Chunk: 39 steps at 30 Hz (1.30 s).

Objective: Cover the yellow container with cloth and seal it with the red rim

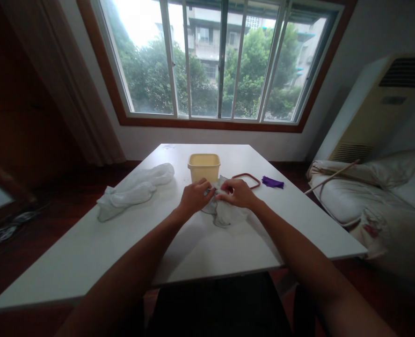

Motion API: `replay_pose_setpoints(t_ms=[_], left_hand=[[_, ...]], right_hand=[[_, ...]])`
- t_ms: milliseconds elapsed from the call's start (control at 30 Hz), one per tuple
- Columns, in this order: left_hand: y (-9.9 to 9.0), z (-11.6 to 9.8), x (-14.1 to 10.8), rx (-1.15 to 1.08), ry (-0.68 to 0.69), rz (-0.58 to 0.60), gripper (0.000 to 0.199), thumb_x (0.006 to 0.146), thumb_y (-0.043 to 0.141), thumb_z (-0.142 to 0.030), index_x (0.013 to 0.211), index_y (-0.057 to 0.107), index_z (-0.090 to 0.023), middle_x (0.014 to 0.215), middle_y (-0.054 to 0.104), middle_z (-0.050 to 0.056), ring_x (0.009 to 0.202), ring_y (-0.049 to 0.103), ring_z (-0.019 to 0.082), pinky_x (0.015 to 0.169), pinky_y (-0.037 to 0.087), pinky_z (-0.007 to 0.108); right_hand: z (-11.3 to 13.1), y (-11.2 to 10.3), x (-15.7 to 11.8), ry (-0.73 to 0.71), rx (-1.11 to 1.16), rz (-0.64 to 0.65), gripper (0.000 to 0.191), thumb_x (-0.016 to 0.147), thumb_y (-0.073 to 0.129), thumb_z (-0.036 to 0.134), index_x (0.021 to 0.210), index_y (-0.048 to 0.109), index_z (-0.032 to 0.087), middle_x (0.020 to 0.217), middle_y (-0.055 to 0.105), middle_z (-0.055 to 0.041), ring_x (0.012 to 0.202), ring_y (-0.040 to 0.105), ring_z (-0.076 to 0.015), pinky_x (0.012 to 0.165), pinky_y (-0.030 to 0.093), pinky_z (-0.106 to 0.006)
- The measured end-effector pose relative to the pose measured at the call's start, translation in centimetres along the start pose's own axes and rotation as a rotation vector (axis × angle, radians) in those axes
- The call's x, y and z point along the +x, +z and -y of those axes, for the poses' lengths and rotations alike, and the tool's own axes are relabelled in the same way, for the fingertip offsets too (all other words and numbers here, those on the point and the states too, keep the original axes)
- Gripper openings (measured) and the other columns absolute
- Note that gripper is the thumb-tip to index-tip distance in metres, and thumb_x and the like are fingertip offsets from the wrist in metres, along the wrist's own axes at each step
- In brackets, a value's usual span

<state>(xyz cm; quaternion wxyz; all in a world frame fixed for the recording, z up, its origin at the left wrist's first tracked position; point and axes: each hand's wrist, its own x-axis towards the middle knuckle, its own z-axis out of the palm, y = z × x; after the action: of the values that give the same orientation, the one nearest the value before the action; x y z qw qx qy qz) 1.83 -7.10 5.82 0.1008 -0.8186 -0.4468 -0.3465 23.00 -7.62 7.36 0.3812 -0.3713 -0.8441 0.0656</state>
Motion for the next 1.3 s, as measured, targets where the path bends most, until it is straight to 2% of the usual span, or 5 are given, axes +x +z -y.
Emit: replay_pose_setpoints(t_ms=[567,667,833,1067,1300], left_hand=[[-0.7,2.6,0.8,0.056,-0.299,-0.176,0.015,0.089,0.055,-0.031,0.081,0.064,-0.022,0.094,0.066,0.004,0.078,0.061,0.019,0.063,0.040,0.029],[-1.3,2.4,0.8,0.034,-0.153,-0.207,0.021,0.085,0.057,-0.024,0.104,0.065,-0.022,0.114,0.067,0.007,0.101,0.060,0.024,0.080,0.044,0.035],[-1.6,0.3,0.4,0.009,0.125,-0.135,0.044,0.091,0.052,-0.022,0.135,0.054,-0.026,0.137,0.061,0.008,0.122,0.050,0.029,0.100,0.029,0.049],[-1.0,0.6,0.7,-0.100,0.155,-0.025,0.029,0.095,0.048,-0.024,0.115,0.069,-0.023,0.106,0.072,0.007,0.101,0.055,0.025,0.090,0.034,0.044],[-1.4,0.8,0.8,-0.045,0.122,-0.112,0.021,0.095,0.049,-0.025,0.095,0.069,-0.019,0.089,0.068,0.006,0.089,0.059,0.021,0.080,0.044,0.034]], right_hand=[[-2.0,-0.1,0.1,0.067,-0.021,-0.120,0.019,0.086,0.058,0.032,0.072,0.054,0.019,0.060,0.053,0.0033,0.054,0.045,-0.0106,0.056,0.033,-0.025],[-1.8,0.3,0.0,0.055,-0.013,-0.126,0.012,0.080,0.060,0.026,0.072,0.053,0.019,0.063,0.055,0.0025,0.057,0.048,-0.0115,0.058,0.035,-0.025],[-1.0,0.9,-0.1,-0.057,0.055,-0.108,0.010,0.075,0.058,0.017,0.085,0.058,0.020,0.078,0.063,-0.0011,0.069,0.054,-0.0149,0.067,0.042,-0.027],[-0.6,1.2,0.0,-0.098,0.072,-0.072,0.018,0.077,0.053,0.015,0.093,0.060,0.020,0.088,0.066,-0.0040,0.077,0.057,-0.0175,0.073,0.045,-0.029],[-1.5,0.3,0.0,-0.039,0.088,-0.121,0.011,0.076,0.053,0.016,0.085,0.057,0.020,0.079,0.061,-0.0016,0.070,0.054,-0.0159,0.066,0.042,-0.028]])
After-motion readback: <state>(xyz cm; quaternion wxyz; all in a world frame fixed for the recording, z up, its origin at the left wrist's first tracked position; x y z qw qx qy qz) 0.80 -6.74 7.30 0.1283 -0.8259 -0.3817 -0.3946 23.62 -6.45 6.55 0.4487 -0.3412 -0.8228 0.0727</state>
